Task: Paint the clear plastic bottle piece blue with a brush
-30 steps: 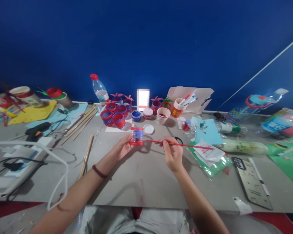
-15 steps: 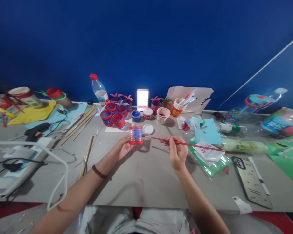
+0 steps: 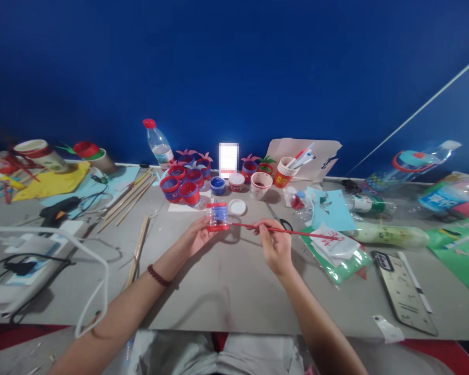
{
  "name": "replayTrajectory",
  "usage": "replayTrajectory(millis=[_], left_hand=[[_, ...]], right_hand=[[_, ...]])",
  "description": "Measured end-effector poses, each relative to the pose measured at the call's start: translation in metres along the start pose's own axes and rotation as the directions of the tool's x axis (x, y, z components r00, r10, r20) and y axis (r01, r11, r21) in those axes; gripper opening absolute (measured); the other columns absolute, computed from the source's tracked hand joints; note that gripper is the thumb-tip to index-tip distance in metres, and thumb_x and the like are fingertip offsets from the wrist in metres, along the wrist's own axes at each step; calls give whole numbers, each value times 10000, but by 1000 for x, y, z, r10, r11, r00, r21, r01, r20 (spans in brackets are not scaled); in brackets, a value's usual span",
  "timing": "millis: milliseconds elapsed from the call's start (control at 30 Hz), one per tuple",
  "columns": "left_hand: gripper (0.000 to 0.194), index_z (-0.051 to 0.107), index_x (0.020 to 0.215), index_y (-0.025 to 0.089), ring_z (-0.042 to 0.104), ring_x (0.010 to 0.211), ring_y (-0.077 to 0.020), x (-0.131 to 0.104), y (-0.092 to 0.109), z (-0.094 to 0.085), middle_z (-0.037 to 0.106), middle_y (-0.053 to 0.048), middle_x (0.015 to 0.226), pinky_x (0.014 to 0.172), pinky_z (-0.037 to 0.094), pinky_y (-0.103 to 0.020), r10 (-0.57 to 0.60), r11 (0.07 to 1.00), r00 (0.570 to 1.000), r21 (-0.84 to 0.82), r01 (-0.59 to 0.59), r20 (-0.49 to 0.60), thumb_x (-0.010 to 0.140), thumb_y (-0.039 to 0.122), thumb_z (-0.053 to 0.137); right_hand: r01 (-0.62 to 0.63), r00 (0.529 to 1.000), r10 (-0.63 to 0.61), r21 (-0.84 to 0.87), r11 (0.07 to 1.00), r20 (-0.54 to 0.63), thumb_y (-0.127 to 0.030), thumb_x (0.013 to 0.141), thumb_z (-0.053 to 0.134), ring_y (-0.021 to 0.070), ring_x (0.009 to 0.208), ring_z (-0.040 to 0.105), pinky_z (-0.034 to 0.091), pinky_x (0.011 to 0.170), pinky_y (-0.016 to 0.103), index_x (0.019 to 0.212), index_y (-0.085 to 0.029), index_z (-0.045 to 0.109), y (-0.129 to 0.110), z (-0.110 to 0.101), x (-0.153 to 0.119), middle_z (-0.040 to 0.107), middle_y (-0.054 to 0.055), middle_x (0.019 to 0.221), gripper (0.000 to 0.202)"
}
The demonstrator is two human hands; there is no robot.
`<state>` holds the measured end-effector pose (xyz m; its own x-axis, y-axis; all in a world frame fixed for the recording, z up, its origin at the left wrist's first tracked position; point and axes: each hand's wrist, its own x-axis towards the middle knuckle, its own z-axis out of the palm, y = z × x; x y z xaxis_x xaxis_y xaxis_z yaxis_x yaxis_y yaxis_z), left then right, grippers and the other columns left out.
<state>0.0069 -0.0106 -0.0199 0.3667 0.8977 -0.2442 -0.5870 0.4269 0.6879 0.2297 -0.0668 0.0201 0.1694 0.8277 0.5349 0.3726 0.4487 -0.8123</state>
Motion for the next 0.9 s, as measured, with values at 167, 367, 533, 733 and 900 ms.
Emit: replayTrajectory(millis=[167,367,533,733,900], left_hand=[[299,711,999,120,733,969,-249,1,-1,-3,775,-119,1019,1007,518,-391,-1,1000,1000,8,1,6,787,313,797],[322,717,1009,100,736,972,-265,0,-1,-1,776,-134,1010,1004,519,-401,9,1000,1000,-11,-9,20,801,336,788],[305,711,1018,115,730,982,-239,0,-2,-2,771,-121,1051,1017,518,-392,6,1000,1000,-17,-6,5,795,304,796],[282,709,989,118,734,978,-239,0,-1,0,773,-115,1025,1039,506,-394,11,1000,1000,9,-12,12,799,307,795],[289,709,997,110,736,978,-242,-1,0,0,773,-125,1021,1035,509,-385,7,1000,1000,9,-7,-13,803,308,790]], right_hand=[[-22,999,22,4,1000,-49,-368,960,547,133,514,568,481,476,248,844,-205,651,6,-3,1,686,27,686,226],[-16,998,12,-68,998,-62,-358,958,564,152,562,615,496,524,273,834,-206,661,16,-4,-1,691,29,696,219],[-34,983,49,87,996,-177,-371,957,577,150,542,625,476,472,254,858,-211,637,14,-1,-4,707,29,694,197],[-71,995,80,159,985,-56,-401,946,585,151,520,615,491,469,265,854,-208,624,6,3,-5,689,22,655,217],[-20,1000,20,57,998,9,-377,963,551,137,515,573,501,503,277,847,-205,647,4,3,-4,712,42,717,229]])
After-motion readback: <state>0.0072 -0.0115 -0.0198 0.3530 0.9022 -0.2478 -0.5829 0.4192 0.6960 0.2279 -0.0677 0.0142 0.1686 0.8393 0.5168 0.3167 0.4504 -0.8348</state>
